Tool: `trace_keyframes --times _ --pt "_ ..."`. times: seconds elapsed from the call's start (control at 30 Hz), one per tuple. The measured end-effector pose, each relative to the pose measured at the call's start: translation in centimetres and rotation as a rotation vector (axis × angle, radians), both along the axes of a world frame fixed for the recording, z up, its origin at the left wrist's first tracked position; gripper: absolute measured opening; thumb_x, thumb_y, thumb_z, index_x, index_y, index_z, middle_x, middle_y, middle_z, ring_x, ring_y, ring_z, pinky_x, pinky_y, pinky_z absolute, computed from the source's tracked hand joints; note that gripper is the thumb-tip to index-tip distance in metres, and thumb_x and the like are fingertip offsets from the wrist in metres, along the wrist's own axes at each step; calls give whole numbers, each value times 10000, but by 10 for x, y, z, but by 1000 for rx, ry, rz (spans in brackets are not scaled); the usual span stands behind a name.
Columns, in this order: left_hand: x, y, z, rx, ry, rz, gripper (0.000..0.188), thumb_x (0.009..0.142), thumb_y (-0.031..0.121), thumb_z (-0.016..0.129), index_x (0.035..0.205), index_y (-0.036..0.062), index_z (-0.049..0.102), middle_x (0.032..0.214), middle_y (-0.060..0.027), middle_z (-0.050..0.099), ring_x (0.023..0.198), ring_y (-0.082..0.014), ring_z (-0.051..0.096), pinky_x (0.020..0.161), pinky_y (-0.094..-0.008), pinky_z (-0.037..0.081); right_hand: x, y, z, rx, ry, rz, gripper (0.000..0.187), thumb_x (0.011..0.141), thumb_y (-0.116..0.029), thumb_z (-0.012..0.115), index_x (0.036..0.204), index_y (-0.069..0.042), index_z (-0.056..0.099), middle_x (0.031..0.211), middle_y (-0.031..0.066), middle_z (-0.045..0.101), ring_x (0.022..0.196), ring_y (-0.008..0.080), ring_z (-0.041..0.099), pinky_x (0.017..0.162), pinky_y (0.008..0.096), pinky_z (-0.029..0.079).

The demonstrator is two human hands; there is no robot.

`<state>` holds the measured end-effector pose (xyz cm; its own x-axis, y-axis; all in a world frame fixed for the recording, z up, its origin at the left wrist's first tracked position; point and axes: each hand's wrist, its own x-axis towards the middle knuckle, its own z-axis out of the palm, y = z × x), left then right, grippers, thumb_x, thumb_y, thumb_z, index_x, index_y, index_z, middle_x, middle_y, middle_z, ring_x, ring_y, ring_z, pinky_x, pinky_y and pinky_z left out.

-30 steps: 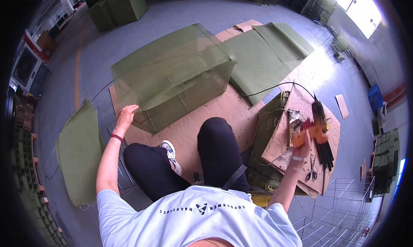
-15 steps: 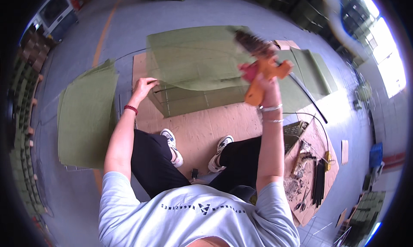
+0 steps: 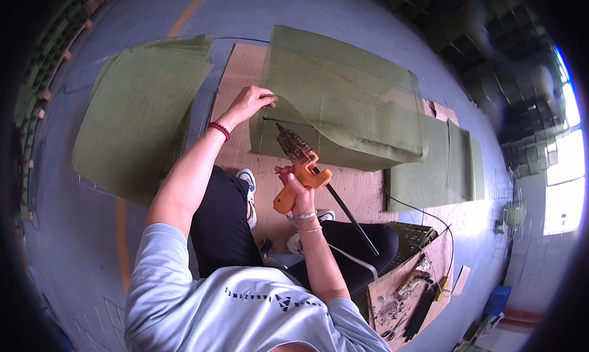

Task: Using a glue gun to join green mesh panels together in a manufacturing facility.

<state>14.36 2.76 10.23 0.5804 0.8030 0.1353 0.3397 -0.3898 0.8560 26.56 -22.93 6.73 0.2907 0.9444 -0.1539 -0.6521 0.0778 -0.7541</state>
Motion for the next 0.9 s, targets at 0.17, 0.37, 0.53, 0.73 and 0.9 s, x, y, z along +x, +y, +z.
trace_keyframes --times 0.17,0.37,0.53,0.73,0.9 --pt "1 -10 11 6 37 33 244 864 242 627 909 16 708 786 -111 694 724 -173 638 704 -306 481 -11 18 -10 -5 -48 70 229 840 -39 626 1048 9 544 968 110 618 1016 290 604 958 435 443" --pt "-1 -11 6 16 59 46 239 859 249 635 889 25 712 735 -124 677 669 -172 620 668 -323 472 -18 22 -12 -37 -123 78 186 844 -14 622 1019 0 558 945 87 609 966 234 613 931 404 473" --pt "4 -14 18 16 143 52 269 842 258 624 938 18 703 814 -140 697 763 -265 671 723 -357 506 -16 23 -15 -83 -125 67 220 821 -32 640 1017 -5 544 928 89 603 960 256 606 951 426 450" --pt "3 -17 16 53 105 107 315 837 261 627 994 -6 687 842 -202 682 796 -299 673 741 -377 510 -17 23 -19 -68 -144 66 212 824 -34 627 1014 4 540 921 101 607 938 256 611 925 421 466" --pt "3 -17 16 44 114 88 319 837 261 625 996 -8 685 841 -213 675 797 -312 670 743 -384 508 -19 24 -14 -83 -146 63 195 836 -25 611 1017 2 544 925 96 607 924 235 614 901 390 481"
